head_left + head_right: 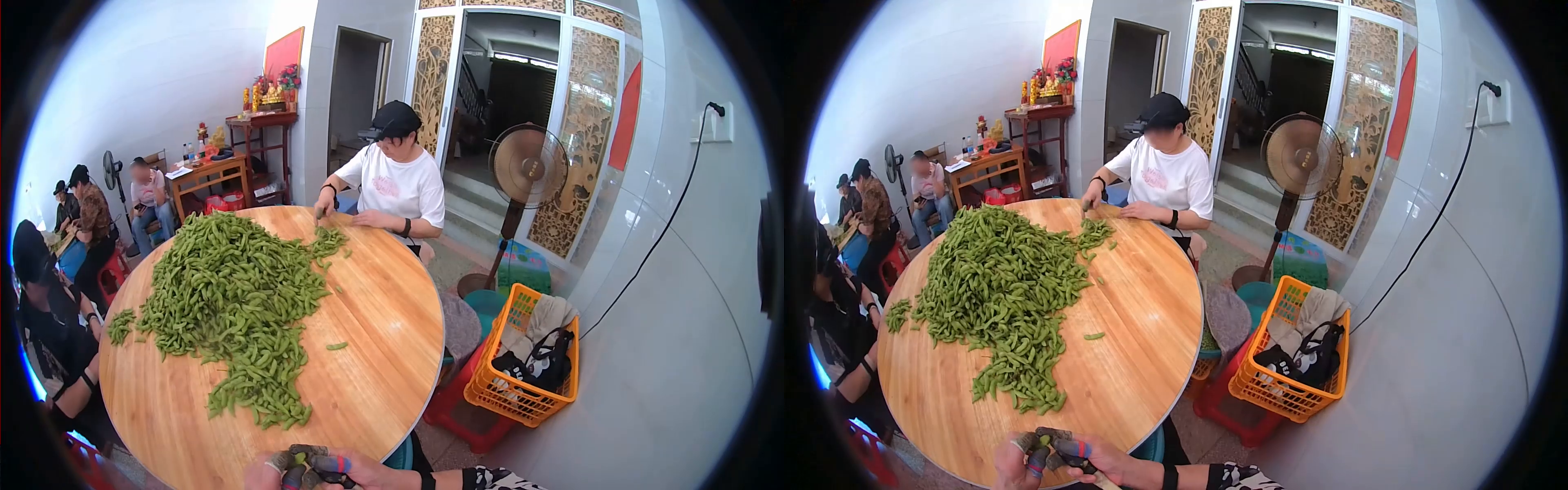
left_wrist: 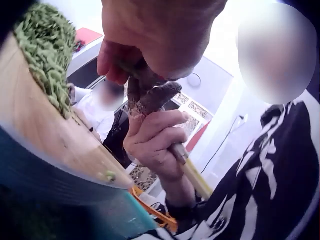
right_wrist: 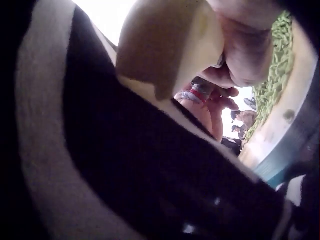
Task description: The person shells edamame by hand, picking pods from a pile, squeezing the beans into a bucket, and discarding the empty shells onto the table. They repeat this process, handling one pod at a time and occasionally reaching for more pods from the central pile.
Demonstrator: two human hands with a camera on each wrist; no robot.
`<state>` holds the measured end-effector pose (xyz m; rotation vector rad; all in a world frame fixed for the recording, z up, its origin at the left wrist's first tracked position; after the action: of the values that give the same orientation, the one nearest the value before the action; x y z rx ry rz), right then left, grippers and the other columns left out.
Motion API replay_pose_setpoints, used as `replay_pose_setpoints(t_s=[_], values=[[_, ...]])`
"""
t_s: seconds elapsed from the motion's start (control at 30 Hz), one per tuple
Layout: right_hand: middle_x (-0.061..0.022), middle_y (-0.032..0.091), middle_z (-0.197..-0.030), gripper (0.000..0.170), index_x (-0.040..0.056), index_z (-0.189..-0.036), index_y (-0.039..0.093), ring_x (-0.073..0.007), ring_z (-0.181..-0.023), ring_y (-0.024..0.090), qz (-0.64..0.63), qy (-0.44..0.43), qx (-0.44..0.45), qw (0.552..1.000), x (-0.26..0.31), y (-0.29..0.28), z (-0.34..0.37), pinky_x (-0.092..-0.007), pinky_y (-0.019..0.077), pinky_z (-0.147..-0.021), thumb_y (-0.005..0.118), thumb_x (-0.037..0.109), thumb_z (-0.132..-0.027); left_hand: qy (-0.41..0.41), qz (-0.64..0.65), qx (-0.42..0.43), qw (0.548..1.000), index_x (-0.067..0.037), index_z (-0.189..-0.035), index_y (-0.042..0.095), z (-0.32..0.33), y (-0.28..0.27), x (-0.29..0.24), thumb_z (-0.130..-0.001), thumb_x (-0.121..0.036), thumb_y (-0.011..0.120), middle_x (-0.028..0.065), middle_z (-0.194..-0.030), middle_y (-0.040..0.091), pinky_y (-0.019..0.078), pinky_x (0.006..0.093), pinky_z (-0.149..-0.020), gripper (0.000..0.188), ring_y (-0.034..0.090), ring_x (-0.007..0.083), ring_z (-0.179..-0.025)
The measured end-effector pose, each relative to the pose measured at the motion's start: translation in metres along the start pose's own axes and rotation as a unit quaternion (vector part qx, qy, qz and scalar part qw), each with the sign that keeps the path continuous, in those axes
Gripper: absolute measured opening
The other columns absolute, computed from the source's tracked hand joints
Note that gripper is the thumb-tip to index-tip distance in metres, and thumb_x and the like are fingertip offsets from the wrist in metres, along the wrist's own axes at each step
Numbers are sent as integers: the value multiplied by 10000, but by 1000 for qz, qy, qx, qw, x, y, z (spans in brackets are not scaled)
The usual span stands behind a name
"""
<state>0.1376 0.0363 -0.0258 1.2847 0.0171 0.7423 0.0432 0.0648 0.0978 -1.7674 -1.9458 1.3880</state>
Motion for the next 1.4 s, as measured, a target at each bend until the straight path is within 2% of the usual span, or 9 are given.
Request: replay_pose_setpoints(t_s=[0.17,0.23,0.37,0.63,0.77,0.83,1.03,1.27,1.4], values=[[-104,619,-758,322,69,-1285,467,-83,-426,449,69,-86,18,994,13,11,0,-176,344,-344,343,135,-995,-183,216,-2,959,-13,-1033,601,-1,4,21,-909,-131,575,119,-905,638,488,318,-679,173,621,218,-806],[-82,618,-759,319,65,-1284,474,-72,-443,457,117,-96,8,988,20,14,6,-172,341,-351,385,121,-983,-294,382,-10,876,-4,-1036,603,12,18,38,-910,-129,569,67,-896,640,481,271,-652,181,603,140,-770],[-15,599,-747,262,48,-1179,550,-34,-501,473,352,-161,1,922,37,17,16,-166,324,-380,543,128,-930,-278,383,26,880,8,-1035,605,20,27,46,-903,-89,554,58,-852,637,476,242,-642,171,597,117,-734],[21,567,-762,218,39,-982,573,-31,-683,496,455,-181,51,871,45,27,5,-194,410,-598,680,179,-854,-484,615,109,612,-16,-892,592,42,60,42,-909,-87,501,65,-693,600,475,241,-504,117,584,131,-580],[18,542,-717,209,40,-921,560,-48,-704,474,506,-249,31,825,47,36,11,-213,404,-630,699,168,-831,-524,588,36,615,-38,-880,594,60,76,56,-929,-115,490,49,-656,580,446,229,-491,139,557,111,-558],[15,555,-800,228,30,-963,557,-53,-766,489,509,-205,26,835,44,24,5,-219,415,-683,700,150,-832,-411,423,32,807,-60,-866,595,47,63,58,-948,-157,482,24,-641,562,406,206,-486,169,527,93,-543],[-14,543,-761,214,14,-907,532,-87,-724,473,518,-165,17,839,43,18,2,-260,417,-649,682,138,-818,-471,473,52,743,-63,-858,628,53,73,59,-945,-189,518,-30,-660,551,371,190,-497,189,490,57,-561],[-46,548,-728,195,8,-901,520,-129,-686,493,593,-201,-7,780,42,17,6,-291,429,-631,640,65,-758,-459,503,36,731,-54,-863,637,55,76,51,-932,-165,535,-25,-698,577,371,185,-493,166,498,49,-578],[-92,572,-733,200,7,-904,510,-164,-687,528,535,-176,7,826,37,7,2,-319,441,-644,627,58,-749,-440,457,73,769,-41,-848,630,49,66,47,-910,-186,574,-13,-684,583,350,186,-457,167,488,50,-535]])
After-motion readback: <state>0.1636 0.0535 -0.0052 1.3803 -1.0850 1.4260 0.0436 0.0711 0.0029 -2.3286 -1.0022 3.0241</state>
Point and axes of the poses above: each hand's wrist, its own z-axis away from the middle knuckle, its own y-axis out of the palm, x = y × z, the point moved 8 cm from there along -z, towards the middle knuckle
